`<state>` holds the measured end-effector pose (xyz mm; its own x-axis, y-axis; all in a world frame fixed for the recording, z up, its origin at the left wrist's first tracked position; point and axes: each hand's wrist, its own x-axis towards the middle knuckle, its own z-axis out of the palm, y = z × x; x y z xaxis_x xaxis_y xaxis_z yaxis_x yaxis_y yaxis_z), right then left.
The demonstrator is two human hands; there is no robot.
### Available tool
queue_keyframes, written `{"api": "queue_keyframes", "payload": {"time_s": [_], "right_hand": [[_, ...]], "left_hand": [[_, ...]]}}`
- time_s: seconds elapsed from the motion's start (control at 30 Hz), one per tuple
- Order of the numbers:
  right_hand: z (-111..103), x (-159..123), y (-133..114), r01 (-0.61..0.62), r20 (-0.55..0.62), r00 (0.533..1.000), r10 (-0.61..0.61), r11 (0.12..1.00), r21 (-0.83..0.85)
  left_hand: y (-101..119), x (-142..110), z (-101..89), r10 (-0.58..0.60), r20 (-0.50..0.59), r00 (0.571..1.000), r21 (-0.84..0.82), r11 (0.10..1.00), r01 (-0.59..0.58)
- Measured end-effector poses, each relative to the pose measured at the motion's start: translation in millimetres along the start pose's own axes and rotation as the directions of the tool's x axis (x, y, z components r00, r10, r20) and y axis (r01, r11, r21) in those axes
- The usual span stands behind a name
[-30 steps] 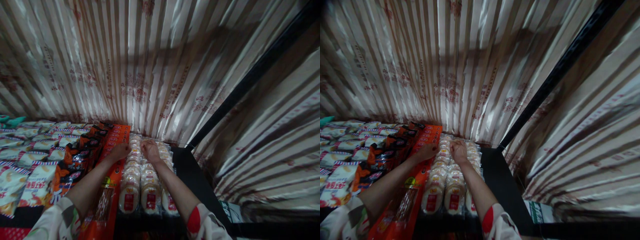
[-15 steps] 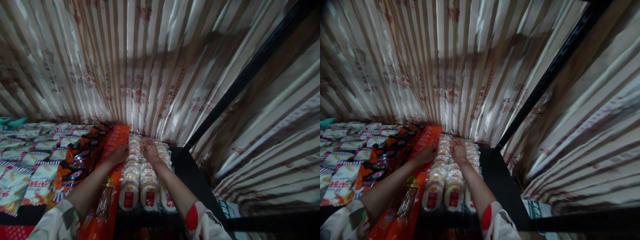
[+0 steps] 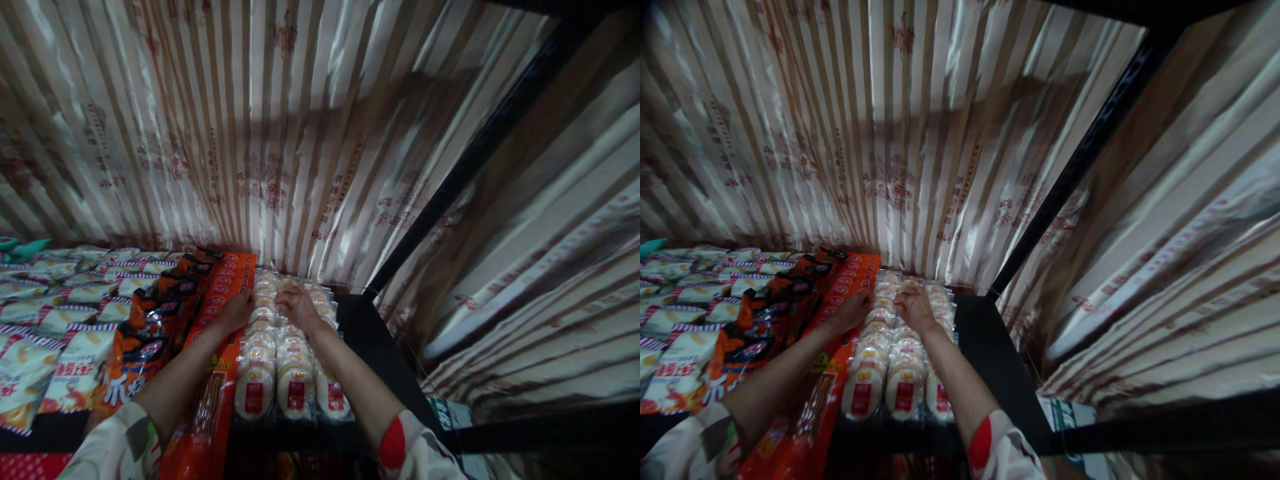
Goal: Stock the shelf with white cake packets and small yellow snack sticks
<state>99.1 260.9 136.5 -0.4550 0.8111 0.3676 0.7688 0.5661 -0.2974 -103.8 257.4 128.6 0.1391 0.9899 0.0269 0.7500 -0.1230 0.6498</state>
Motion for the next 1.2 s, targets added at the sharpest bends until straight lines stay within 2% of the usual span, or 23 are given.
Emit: {"api": "queue_keyframes", "payload": {"time_s": [0.2, 0.33, 0.57, 0.7, 0.93, 1.03, 1.13, 1.2], "right_hand": [[7, 2, 3, -0.022, -0.022, 0.999, 0.023, 0.999, 0.036], [8, 1, 2, -0.038, -0.045, 0.998, 0.041, 0.997, 0.061], [13, 2, 3, -0.027, -0.095, 0.995, 0.033, 0.997, 0.066], [15, 4, 1, -0.046, -0.115, 0.992, 0.050, 0.998, 0.037], [15, 5, -3, -0.086, -0.103, 0.991, 0.087, 0.996, 0.017], [13, 5, -4, -0.089, -0.086, 0.992, 0.088, 0.996, 0.001], [13, 5, -5, -0.097, -0.077, 0.992, 0.096, 0.995, -0.011], [13, 5, -5, -0.105, -0.072, 0.992, 0.103, 0.994, -0.014]], "left_hand": [[-4, 1, 0.4, 0.044, -0.011, 0.999, -0.127, 0.991, -0.045], [-6, 3, 2.0, 0.032, -0.022, 0.999, -0.145, 0.989, -0.035], [-6, 4, 4.1, 0.036, -0.075, 0.996, -0.053, 0.998, -0.040], [-3, 5, 2.4, 0.007, -0.065, 0.998, -0.029, 1.000, -0.009], [-1, 4, 1.9, -0.021, -0.063, 0.998, -0.001, 1.000, 0.021], [2, 2, -0.4, -0.019, -0.100, 0.995, 0.006, 1.000, 0.019], [8, -4, -8.5, -0.082, -0.161, 0.984, 0.083, 0.992, 0.096], [13, -10, -15.0, -0.142, -0.127, 0.982, 0.157, 0.974, 0.162]]}}
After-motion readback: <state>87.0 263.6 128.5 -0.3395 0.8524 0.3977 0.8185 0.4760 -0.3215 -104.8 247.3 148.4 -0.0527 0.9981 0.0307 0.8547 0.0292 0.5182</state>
